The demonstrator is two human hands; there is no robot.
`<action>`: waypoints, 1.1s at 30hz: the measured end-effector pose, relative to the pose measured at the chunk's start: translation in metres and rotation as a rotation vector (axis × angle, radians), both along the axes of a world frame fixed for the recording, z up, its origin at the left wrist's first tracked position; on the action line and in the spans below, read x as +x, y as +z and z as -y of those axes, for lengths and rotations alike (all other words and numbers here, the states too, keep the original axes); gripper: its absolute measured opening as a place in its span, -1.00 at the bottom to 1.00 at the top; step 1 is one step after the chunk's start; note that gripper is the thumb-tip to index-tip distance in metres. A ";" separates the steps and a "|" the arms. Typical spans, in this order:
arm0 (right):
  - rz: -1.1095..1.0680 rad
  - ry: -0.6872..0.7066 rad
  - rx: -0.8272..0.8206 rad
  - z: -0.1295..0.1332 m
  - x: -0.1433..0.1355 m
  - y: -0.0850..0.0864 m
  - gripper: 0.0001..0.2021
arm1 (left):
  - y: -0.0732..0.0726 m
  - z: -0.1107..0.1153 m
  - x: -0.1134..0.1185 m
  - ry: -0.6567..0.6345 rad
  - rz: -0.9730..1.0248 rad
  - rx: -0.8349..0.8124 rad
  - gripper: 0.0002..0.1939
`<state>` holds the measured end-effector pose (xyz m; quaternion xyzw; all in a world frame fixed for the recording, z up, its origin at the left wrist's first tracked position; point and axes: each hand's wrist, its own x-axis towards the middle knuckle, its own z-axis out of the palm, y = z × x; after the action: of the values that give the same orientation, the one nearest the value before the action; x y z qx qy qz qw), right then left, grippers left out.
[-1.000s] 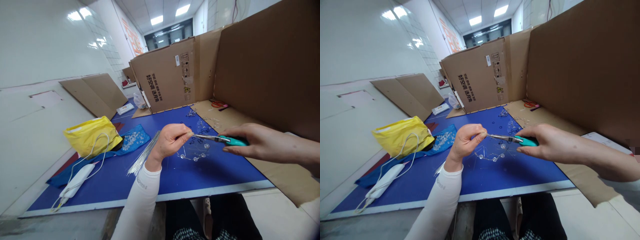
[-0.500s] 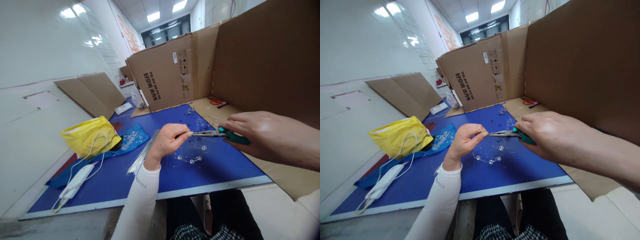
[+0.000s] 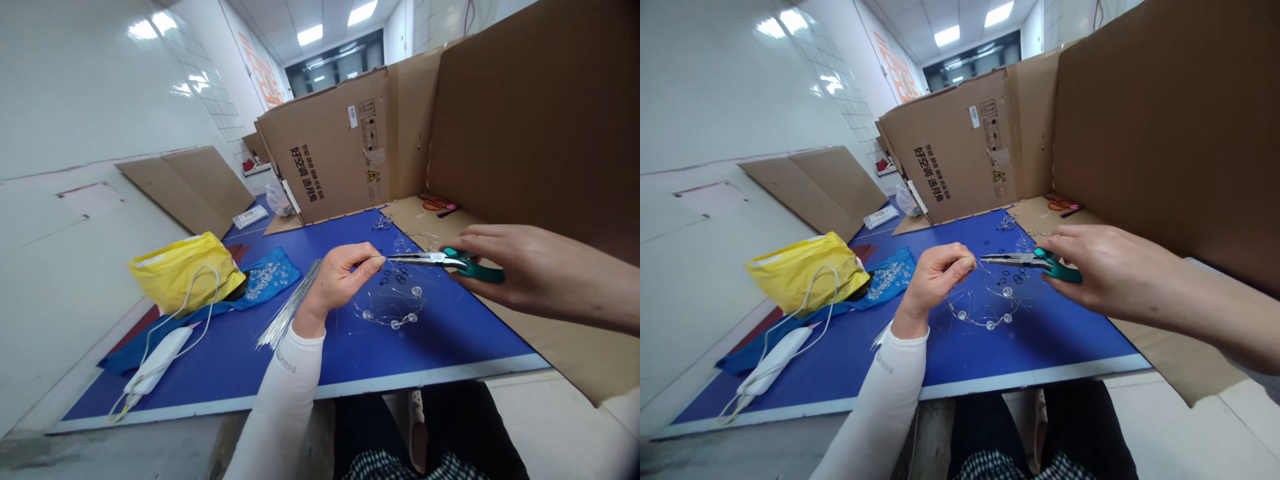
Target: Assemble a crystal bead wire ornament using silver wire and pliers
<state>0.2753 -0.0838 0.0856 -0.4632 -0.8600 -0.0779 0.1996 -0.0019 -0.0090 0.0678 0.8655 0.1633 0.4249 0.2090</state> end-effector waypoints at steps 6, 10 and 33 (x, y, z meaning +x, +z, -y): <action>-0.214 -0.075 -0.136 0.015 -0.001 -0.006 -0.62 | -0.004 0.000 0.004 0.028 0.080 -0.006 -0.63; -0.175 -0.071 -0.027 0.027 -0.006 -0.012 -0.71 | -0.007 -0.003 0.005 0.011 0.107 0.034 -0.67; -0.008 -0.154 0.155 0.036 -0.034 -0.003 -0.76 | -0.005 -0.005 0.005 0.171 0.121 0.022 -0.60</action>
<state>0.2413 -0.1197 0.0828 -0.5112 -0.8126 -0.1574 0.2315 0.0029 -0.0037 0.0625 0.8235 0.2189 0.4944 0.1718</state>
